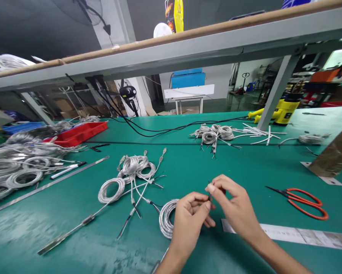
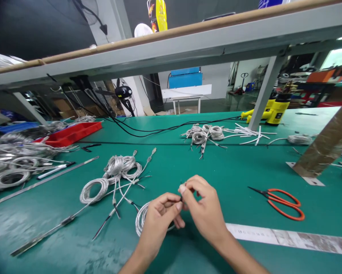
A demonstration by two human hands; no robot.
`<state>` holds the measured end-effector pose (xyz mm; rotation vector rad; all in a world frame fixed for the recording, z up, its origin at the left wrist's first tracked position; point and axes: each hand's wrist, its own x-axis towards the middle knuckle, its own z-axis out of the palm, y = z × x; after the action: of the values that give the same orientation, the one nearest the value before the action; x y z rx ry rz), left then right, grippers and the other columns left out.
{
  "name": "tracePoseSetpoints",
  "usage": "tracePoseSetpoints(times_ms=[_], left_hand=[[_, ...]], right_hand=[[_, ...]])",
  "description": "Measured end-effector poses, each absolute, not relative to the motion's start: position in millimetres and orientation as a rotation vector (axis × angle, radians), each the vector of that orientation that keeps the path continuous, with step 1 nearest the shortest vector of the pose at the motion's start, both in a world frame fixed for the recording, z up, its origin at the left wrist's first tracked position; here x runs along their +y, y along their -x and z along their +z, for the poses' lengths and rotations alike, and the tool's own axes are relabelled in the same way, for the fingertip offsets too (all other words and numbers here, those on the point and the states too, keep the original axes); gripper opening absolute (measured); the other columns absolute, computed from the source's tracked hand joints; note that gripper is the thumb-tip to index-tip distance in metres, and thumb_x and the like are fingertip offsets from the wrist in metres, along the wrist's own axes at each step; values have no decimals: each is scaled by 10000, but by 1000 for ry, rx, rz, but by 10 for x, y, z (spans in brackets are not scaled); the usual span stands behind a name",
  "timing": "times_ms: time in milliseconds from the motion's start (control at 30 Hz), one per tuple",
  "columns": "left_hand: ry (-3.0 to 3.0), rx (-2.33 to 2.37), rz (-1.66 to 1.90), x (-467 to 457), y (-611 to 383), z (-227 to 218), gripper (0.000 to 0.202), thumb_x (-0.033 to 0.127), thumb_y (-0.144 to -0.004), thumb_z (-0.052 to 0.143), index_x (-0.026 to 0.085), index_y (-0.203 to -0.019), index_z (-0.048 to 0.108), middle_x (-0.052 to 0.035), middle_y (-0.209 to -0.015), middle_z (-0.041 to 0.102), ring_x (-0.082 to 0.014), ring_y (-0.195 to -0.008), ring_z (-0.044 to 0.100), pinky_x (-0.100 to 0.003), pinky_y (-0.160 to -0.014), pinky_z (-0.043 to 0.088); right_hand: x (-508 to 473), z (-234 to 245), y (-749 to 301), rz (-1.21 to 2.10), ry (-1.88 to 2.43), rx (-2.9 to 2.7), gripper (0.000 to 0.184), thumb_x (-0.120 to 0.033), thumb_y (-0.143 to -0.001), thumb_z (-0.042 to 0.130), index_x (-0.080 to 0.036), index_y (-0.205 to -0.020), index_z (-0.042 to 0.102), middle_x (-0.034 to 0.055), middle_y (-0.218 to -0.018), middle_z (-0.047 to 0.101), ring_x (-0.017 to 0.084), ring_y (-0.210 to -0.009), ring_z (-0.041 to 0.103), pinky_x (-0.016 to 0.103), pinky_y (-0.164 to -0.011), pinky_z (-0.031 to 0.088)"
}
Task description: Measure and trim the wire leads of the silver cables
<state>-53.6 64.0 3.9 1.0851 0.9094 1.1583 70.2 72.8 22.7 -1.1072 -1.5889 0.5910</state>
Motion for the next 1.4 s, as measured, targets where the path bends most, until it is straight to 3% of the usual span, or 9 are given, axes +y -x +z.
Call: tracePoseSetpoints(times_ms=[100,200,333,533,767,967,1167,1400], left_hand=[[-1073,902,1164,622,547,87,172,273,-726,627,120,-795,589,-20,-612,635,-89,-366,546,-174,-375,389],[-1060,917,1196,627,563,103,172,278,-733,623,117,-794,618,-17,-595,634,-86,-352,535,-175,-367,384],[-1009,946,1289,653,598,102,135,248,-738,628,122,-786,642,-17,-627,633,-81,-416,543,-181,-432,417],[-1041,916,1305,687,668,138,97,223,-723,651,129,-725,670,-1,-815,532,2,-425,423,-133,-383,319],[-1084,907,1286,658,704,196,98,193,-745,625,108,-702,647,-9,-774,553,9,-414,388,-129,-390,287],[-1079,931,1287,624,686,210,110,212,-773,594,113,-748,636,17,-554,558,-14,-389,347,-132,-387,261],[-1025,860,1271,613,680,210,123,204,-785,585,128,-704,637,73,-429,456,-6,-355,289,-132,-400,258],[-1023,893,1306,594,677,228,118,235,-765,615,136,-722,663,83,-387,433,-9,-331,280,-132,-370,235]], right_hand=[[750,239,-663,979,1113,-1351,322,-372,-832,476,-156,-628,601,-2,-576,510,119,-531,456,240,-515,366],[749,212,-633,1151,1055,-1261,313,-417,-812,502,-146,-712,622,-23,-539,499,107,-506,451,224,-500,368],[696,101,-600,1156,941,-1213,203,-371,-798,548,-176,-817,602,-7,-692,573,121,-640,529,219,-593,421],[606,-138,-500,1312,774,-1253,130,-268,-772,609,-188,-849,543,4,-758,576,141,-687,568,271,-660,453],[566,-74,-462,1351,781,-1243,90,-245,-786,596,-171,-828,566,10,-710,617,133,-684,568,247,-660,440],[536,-69,-451,1359,761,-1223,65,-226,-797,591,-187,-849,591,-5,-719,621,107,-674,563,208,-641,439],[534,-81,-470,1438,711,-1202,137,-201,-797,592,-234,-927,619,-22,-727,641,92,-664,566,198,-650,447],[530,-107,-474,1419,732,-1218,179,-211,-798,589,-240,-972,622,-6,-759,645,104,-671,556,217,-645,448]])
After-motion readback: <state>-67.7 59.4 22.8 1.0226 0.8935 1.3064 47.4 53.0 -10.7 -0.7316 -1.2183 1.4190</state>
